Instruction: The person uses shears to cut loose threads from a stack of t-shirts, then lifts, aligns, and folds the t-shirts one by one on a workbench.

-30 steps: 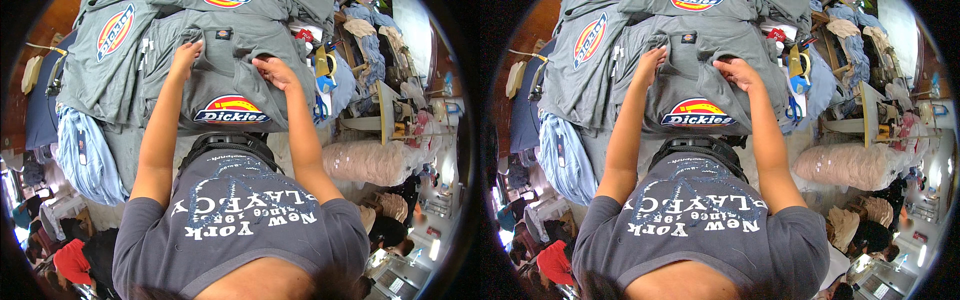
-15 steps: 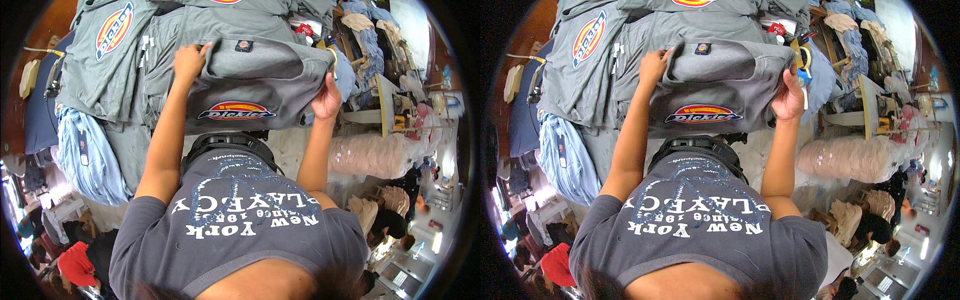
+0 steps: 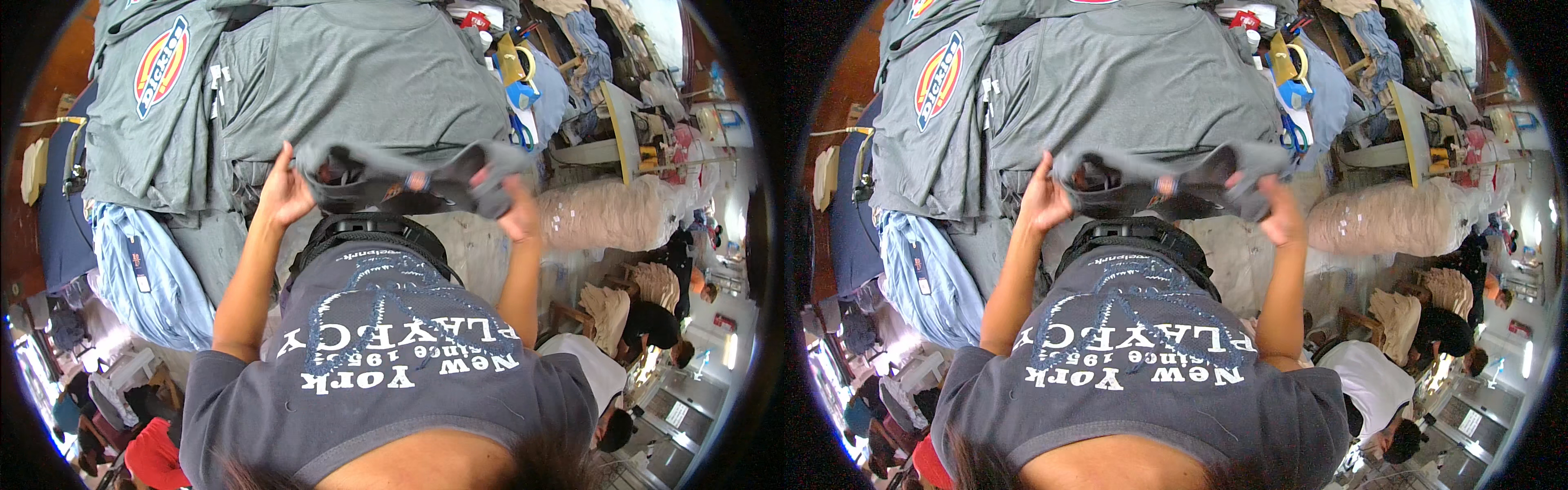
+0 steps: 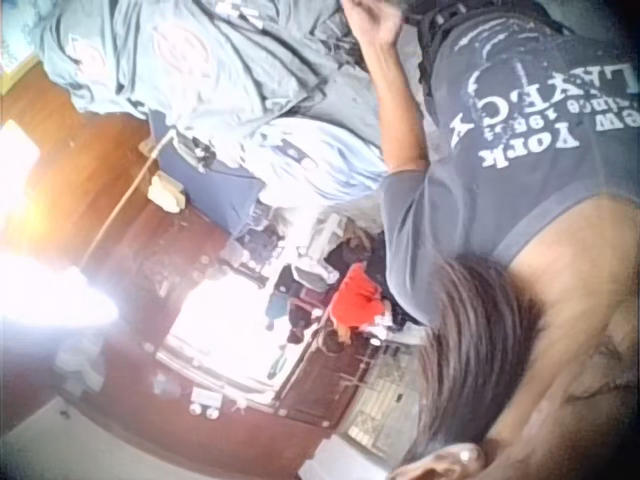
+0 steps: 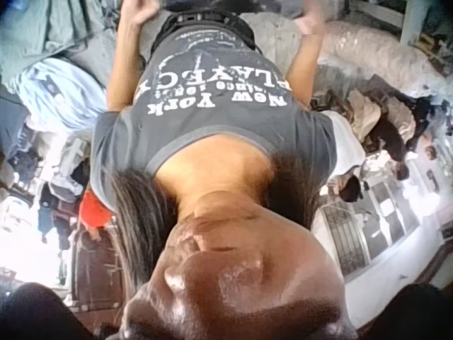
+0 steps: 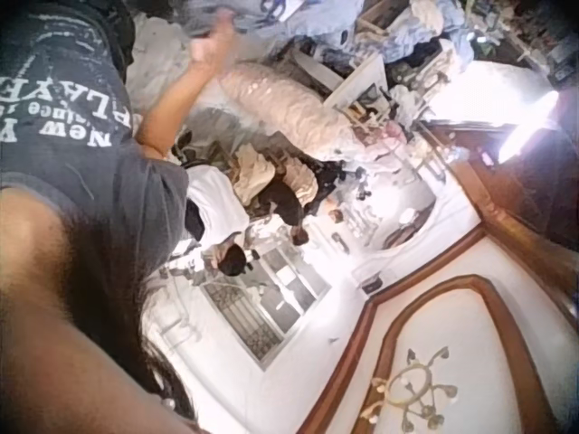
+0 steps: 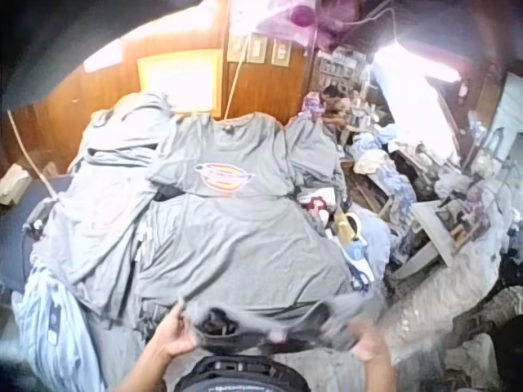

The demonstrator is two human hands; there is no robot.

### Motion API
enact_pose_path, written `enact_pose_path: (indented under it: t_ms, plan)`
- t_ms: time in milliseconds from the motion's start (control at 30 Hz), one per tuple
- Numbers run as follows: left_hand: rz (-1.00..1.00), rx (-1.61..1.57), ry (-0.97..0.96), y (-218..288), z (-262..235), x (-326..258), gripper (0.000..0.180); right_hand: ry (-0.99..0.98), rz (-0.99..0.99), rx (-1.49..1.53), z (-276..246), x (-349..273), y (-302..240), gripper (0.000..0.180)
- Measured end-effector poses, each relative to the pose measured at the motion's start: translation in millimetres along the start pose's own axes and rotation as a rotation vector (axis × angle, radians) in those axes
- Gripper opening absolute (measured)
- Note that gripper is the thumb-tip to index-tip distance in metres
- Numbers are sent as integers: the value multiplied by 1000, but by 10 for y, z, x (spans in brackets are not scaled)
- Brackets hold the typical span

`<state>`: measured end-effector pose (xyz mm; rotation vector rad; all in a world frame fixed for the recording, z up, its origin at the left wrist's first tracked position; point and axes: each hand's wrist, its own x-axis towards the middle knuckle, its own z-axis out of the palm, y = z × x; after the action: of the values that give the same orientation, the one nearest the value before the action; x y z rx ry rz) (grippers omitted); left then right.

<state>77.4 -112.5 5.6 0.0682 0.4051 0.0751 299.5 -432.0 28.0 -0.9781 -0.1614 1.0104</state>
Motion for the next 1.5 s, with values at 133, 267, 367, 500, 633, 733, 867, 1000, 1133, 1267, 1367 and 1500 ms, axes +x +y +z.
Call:
enact_pose_path:
  t_ms: [133,267,367,500,633,733,867,1000,1133,1267,1367,1500]
  plan:
    - [-17,291,173,170,-155,-357,31,180,6,-225,-135,-126,210,42]
    - [422,776,7,288,209,-594,30,136,-212,10,54,-236,-285,45]
    - [297,703,-119,406,151,-540,33,138,-199,-160,247,-155,-479,49]
    - [251,342,-83,140,468,-585,40,43,-290,-114,310,-23,-543,54]
    - [77,773,2,89,189,-404,33,96,-332,-118,479,162,-473,53]
    - [446,498,43,315,286,-480,27,62,-306,-99,338,204,-400,50]
    - [443,691,192,204,276,-449,24,61,-285,-93,367,335,-338,46]
    - [444,624,221,154,356,-415,23,63,-295,-59,295,424,-316,45]
    - [460,607,199,95,424,-385,25,31,-285,-53,256,461,-359,44]
    - [523,672,156,71,322,-308,28,10,-273,-49,211,520,-387,44]
    - [577,675,163,31,306,-244,28,3,-259,-60,193,562,-399,44]
    - [417,674,233,100,379,-307,29,36,-270,-58,174,606,-428,45]
